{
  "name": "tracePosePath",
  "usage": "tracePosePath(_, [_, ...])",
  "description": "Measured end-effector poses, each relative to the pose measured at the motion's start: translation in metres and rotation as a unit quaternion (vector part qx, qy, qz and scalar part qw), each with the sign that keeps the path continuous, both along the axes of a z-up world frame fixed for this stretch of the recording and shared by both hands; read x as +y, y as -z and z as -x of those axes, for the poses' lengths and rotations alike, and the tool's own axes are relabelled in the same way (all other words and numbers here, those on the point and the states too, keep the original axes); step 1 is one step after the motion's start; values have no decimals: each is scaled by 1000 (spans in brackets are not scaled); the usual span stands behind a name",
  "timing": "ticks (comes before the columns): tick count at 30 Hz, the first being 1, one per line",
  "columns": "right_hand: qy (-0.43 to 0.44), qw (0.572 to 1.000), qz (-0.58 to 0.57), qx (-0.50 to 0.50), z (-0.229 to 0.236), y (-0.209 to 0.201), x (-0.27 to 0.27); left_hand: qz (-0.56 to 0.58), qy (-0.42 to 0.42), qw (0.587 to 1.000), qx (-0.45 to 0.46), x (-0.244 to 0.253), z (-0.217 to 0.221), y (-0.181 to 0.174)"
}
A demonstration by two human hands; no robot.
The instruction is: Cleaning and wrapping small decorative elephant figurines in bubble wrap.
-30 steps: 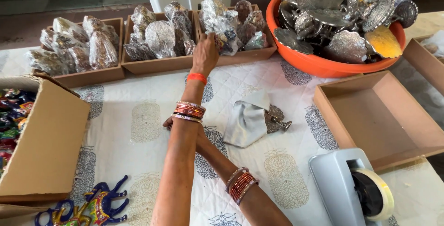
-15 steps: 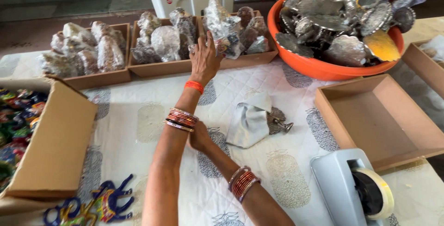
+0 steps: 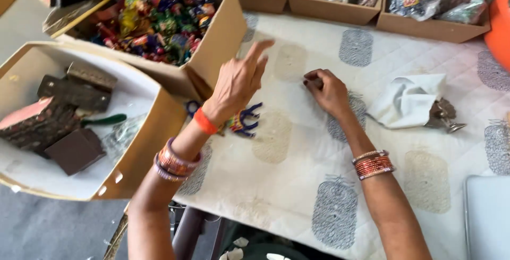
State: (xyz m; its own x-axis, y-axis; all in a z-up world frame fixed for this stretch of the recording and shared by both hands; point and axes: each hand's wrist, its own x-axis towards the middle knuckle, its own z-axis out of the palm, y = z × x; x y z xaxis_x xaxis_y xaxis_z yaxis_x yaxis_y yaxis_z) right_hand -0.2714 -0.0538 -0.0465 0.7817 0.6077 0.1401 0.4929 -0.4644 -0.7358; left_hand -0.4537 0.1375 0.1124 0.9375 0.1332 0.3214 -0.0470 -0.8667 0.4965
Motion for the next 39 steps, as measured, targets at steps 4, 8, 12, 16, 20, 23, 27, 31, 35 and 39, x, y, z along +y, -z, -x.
tracePosePath(4, [-11, 992, 114, -60, 34, -7, -5, -87, 91, 992, 9, 48, 52, 78])
tracePosePath(8, [-38, 968, 173, -178, 71, 11, -11, -147, 47, 988, -2, 58, 71, 134])
tracePosePath(12, [-46, 948, 197, -244, 93, 12, -21, -133, 3, 984, 117, 31, 75, 123])
tracePosePath(16, [-36, 962, 168, -211, 89, 7, -34, -51, 116, 991, 40, 5, 71, 126])
tracePosePath(20, [118, 946, 82, -290, 53, -1, -89, 75, 218, 971, -62, -28, 50, 113])
tracePosePath(23, [279, 910, 74, -298, 20, 9, -142, 212, 200, 956, 10, -49, 22, 113])
tracePosePath(27, [372, 899, 147, -181, 13, 5, -151, 458, 224, 845, 160, -71, -31, 165])
tracePosePath(31, [354, 890, 208, -196, 2, 27, -140, 639, 224, 709, 198, -101, -56, 160])
tracePosePath(35, [327, 890, 252, -194, -12, 39, -151, 732, 233, 612, 188, -114, -70, 156])
tracePosePath(39, [336, 888, 257, -182, -11, 23, -152, 763, 235, 572, 188, -115, -89, 191])
